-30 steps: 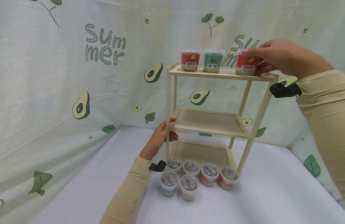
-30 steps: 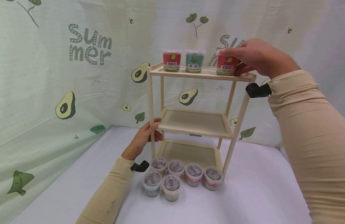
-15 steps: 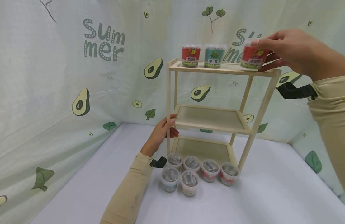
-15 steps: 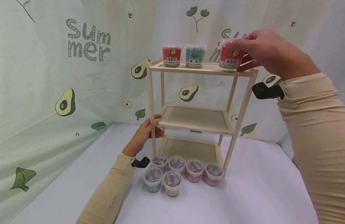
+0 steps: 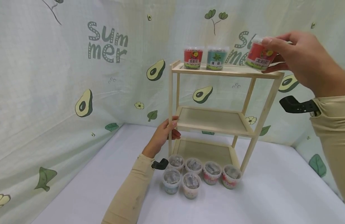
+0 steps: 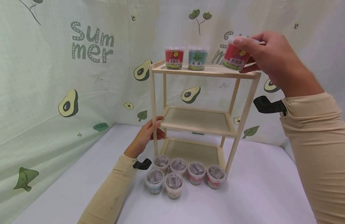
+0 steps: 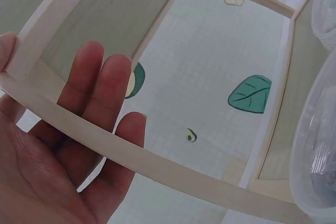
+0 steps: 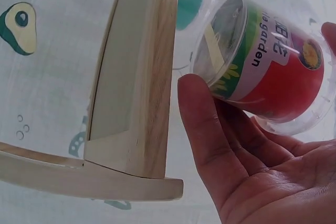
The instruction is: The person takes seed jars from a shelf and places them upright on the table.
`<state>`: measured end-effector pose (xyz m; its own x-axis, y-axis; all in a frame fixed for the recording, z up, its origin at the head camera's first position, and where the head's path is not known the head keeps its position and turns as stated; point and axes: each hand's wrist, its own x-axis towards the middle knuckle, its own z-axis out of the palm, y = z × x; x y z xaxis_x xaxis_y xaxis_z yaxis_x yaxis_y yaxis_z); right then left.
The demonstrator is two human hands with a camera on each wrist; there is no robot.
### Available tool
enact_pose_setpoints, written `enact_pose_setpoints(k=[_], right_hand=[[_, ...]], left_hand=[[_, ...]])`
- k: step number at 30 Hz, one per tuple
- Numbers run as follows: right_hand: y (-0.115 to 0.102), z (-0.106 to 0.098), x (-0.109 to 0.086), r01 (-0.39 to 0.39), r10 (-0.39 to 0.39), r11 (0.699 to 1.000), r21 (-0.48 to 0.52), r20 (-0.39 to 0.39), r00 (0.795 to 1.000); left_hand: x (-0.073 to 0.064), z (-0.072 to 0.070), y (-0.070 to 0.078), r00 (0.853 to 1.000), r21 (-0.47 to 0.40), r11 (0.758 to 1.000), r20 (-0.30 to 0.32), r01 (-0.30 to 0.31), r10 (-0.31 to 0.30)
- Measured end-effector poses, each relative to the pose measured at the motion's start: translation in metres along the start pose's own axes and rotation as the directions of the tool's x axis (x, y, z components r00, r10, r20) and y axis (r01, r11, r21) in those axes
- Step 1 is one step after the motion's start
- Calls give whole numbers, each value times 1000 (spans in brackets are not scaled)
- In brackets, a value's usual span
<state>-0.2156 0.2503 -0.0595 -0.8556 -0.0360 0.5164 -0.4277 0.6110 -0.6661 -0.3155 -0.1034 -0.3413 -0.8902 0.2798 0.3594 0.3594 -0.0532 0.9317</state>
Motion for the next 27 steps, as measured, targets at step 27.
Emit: enact_pose_setpoints(k=[27], right_hand=[[17,28,-56,71,-69,992,102,-30,997]], left_hand=[[-3,1,0,1000,25,1000,10,-8,8]])
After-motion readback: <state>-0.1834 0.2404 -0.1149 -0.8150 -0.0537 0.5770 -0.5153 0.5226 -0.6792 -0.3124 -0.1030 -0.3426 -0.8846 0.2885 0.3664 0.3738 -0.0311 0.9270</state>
